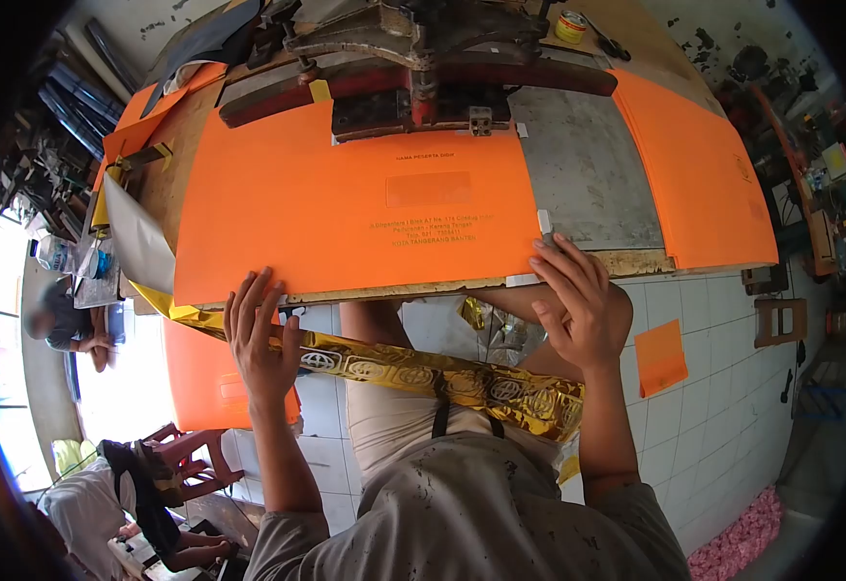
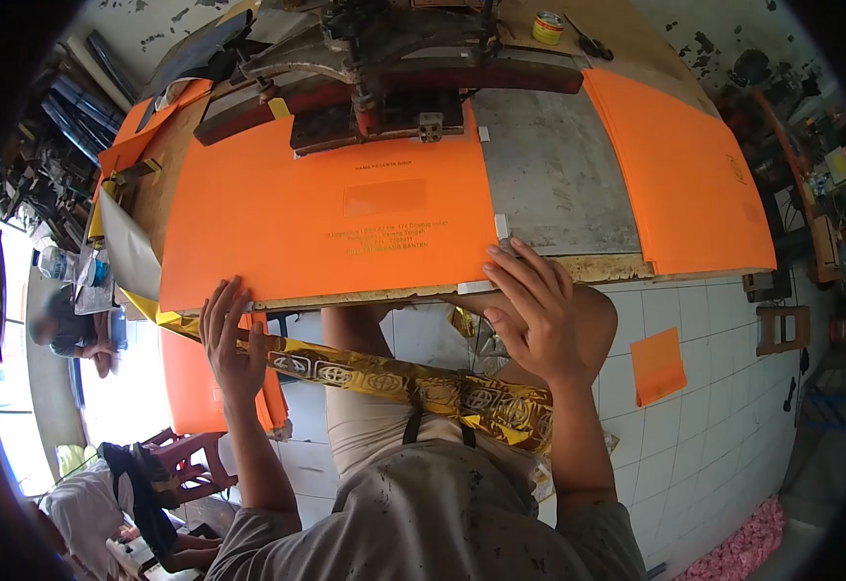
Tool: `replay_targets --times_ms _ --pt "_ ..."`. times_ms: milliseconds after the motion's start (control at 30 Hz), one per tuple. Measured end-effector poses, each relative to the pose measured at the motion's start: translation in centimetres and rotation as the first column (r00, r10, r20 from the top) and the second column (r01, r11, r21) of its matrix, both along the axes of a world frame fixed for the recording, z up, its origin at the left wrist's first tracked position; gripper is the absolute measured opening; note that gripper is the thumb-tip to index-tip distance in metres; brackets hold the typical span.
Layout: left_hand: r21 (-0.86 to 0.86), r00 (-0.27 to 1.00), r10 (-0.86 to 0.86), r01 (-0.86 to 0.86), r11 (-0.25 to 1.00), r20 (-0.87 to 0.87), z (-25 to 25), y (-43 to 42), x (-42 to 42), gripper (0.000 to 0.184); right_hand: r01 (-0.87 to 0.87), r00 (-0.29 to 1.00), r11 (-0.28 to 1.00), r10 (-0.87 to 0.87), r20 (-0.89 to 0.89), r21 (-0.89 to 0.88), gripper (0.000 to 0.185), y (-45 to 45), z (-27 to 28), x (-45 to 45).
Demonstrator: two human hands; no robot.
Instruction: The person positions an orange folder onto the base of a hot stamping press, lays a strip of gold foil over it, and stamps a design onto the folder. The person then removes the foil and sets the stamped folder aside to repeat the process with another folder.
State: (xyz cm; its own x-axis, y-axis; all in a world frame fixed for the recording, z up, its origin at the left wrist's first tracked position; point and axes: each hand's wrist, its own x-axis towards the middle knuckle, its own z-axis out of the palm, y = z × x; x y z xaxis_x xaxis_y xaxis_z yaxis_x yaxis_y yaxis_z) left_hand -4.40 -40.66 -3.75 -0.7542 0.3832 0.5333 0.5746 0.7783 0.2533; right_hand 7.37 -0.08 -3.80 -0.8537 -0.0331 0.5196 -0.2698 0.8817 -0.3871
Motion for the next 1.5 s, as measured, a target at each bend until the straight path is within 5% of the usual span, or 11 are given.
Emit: replay_targets --times_ms 1500 --pt "0.047 0.998 0.063 -0.063 0.997 0.011 -1.4 0.3 -0.5 0.036 0.033 0.999 0.999 -0.033 -0.031 0.001 0.049 0.5 -2.5 0.0"
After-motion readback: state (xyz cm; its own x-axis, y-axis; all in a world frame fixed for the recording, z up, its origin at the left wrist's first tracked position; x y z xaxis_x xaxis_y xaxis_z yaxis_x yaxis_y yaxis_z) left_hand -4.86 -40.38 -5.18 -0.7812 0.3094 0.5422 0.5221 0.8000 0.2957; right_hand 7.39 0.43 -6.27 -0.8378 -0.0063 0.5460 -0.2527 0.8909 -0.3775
